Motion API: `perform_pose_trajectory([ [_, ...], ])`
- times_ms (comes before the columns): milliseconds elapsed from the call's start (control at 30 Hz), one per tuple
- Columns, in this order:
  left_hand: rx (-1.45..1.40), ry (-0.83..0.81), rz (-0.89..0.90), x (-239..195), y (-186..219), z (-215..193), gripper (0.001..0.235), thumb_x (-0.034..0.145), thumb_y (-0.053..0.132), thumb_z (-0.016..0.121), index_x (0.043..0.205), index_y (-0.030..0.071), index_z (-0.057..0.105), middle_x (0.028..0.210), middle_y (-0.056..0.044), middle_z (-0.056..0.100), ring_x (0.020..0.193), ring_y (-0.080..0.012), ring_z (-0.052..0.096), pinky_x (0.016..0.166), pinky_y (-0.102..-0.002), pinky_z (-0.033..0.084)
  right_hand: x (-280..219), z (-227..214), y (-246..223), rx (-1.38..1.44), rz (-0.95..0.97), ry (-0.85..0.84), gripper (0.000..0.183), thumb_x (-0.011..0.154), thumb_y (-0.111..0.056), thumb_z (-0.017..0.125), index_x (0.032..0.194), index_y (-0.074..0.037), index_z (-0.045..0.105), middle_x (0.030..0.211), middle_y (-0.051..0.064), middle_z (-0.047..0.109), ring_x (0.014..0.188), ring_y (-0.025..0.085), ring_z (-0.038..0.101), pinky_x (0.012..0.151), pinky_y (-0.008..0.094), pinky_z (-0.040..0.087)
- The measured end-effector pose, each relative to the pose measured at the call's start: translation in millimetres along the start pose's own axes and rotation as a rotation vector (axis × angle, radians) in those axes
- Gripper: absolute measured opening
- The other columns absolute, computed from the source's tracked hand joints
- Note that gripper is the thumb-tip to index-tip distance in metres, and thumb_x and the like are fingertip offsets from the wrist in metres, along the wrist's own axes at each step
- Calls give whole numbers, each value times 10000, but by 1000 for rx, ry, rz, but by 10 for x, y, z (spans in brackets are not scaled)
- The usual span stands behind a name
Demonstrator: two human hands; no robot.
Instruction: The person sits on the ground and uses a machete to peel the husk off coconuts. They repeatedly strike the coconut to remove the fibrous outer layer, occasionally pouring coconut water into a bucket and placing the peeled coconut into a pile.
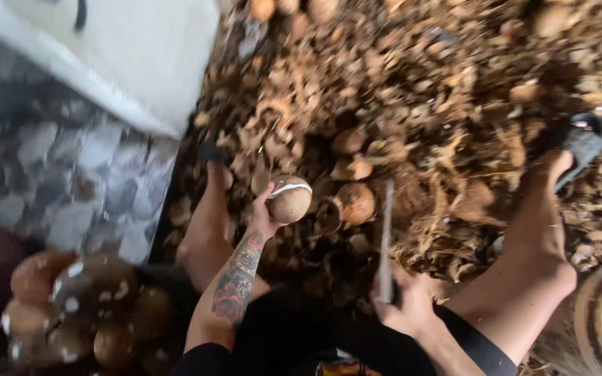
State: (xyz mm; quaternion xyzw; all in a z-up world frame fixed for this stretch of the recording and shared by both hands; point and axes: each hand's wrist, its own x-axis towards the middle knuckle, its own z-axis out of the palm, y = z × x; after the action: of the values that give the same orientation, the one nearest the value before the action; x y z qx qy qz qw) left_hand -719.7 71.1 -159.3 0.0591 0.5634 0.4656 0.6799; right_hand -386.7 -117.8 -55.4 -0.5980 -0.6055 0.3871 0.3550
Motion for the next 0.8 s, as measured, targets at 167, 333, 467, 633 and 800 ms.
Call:
perform_pose_trajectory([
  [167,180,-2,-67,-264,-103,-159,584,804,523,696,1299,214,699,1309,-74,727,1172,-285,692,954,-440,520,260,683,235,-291,-542,-164,304,711,-321,584,898,-96,503,638,79,506,490,342,515,472,454,400],
  [333,99,-75,156,-79,-429,-58,661,862,445,844,1419,156,635,1435,-222,588,1333,-423,586,1099,-558,504,289,973,788,-402,-245,-328,217,734,-220,654,853,-39,656,704,257,653,645,535,684,591,614,543],
  [467,2,-39,85,-29,-509,-40,671,841,623,803,1338,179,717,1355,-194,663,1221,-342,633,1064,-512,522,187,751,444,-83,-86,-174,237,689,-244,679,780,-35,614,532,229,563,446,431,583,478,494,478],
  [633,-31,56,-34,-550,-471,245,867,843,617,762,1548,172,528,1602,-210,500,1481,-407,472,1239,-565,357,134,959,669,-218,-70,-257,205,702,-256,676,837,-108,632,608,207,637,588,478,677,541,535,513],
  [800,-102,17,-18,-388,-463,207,787,849,578,802,1483,155,602,1535,-171,588,1426,-360,542,1200,-545,427,206,992,728,-78,222,-294,318,710,-318,704,824,-22,673,670,280,677,723,506,717,647,590,524],
])
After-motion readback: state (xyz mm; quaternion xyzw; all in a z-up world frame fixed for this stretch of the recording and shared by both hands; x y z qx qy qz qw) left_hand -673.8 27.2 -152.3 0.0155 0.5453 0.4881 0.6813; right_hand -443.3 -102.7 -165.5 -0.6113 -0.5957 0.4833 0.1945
